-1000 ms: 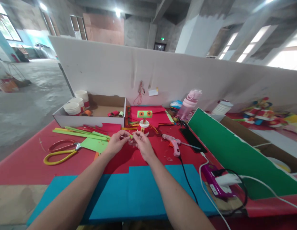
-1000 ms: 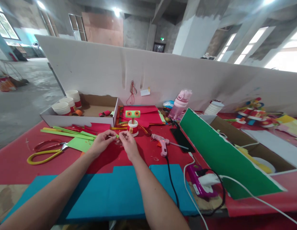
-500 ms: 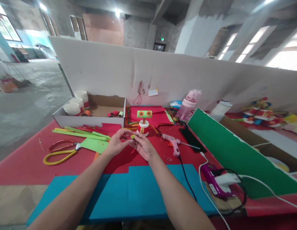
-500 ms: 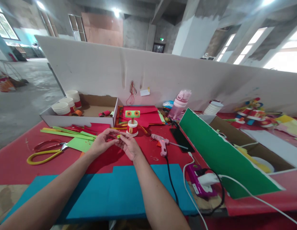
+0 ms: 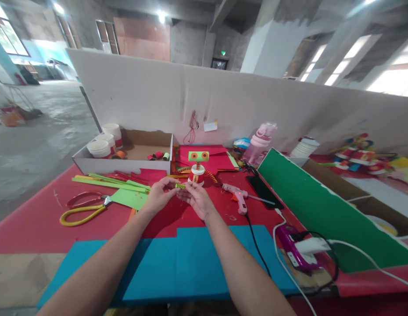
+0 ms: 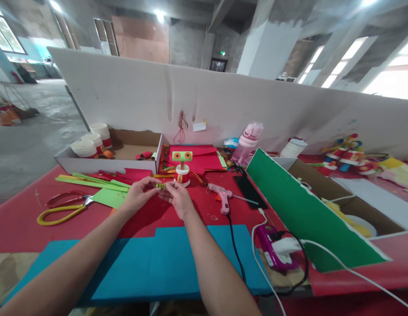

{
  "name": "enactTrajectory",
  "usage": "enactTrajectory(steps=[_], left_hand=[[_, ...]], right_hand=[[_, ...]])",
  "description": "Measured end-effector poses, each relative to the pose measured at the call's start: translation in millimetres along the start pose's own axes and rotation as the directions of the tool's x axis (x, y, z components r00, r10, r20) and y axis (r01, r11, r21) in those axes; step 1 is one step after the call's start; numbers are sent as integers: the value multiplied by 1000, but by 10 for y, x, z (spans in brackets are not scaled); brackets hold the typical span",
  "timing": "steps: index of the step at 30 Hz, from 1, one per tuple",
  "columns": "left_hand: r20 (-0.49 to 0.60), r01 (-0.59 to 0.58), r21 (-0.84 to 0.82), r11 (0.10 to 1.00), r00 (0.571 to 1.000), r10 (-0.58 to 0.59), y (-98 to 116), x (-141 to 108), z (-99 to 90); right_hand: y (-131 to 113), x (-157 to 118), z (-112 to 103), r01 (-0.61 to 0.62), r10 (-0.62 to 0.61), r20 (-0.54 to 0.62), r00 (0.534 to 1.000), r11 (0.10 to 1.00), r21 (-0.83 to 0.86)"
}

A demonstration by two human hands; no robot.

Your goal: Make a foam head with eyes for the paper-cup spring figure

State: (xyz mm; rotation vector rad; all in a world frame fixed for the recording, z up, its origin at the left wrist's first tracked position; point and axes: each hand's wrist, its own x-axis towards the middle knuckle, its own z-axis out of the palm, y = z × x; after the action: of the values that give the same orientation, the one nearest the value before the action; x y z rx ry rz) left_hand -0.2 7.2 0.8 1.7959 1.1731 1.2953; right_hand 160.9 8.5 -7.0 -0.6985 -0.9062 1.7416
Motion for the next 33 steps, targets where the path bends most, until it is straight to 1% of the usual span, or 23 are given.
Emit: enactTrajectory(steps=[4,8,12,15,17,19,24,27,29,31,32,33], left_hand=[[12,5,9,1000,1000,-6,71,-11,0],[28,-19,67,998,999,17,141,-20,-2],[23,-34,72,997,999,32,108,-12,0],[9,38,-38,999,999,-38,60,-1,12],[6,109,-144,984,994,-109,57,1,21],[0,164,-227,960,986,-168,80,-3,28],[-19,214,-350,912,972,-235,110,-13,32],[2,215,-416,884,972,-235,65,-5,32],[11,206,-489,848,973,-230,39,1,34],[11,207,-560,802,970,-243,32,6,36],[13,216,-589,779,966,-257,33,8,36],[22,228,-616,754,962,-273,34,12,35]], right_hand=[[-3,-17,-1,16,-16,-2,1000,999,-33],[-7,-33,11,10,-10,2,1000,998,-56],[-3,-11,8,5,-5,3,1000,998,-57],[-14,26,-22,20,-24,-54,998,997,-68],[-39,40,-47,52,-65,-124,990,993,-107],[-69,38,-66,80,-105,-170,980,986,-147],[-79,17,-63,91,-125,-141,982,971,-223],[-52,36,-54,130,-176,-144,974,950,-284],[-64,49,-65,154,-213,-149,966,931,-331],[-127,33,-107,195,-284,-158,946,884,-424],[-180,4,-144,223,-342,-161,926,837,-499],[-247,-43,-191,248,-411,-160,897,770,-588]])
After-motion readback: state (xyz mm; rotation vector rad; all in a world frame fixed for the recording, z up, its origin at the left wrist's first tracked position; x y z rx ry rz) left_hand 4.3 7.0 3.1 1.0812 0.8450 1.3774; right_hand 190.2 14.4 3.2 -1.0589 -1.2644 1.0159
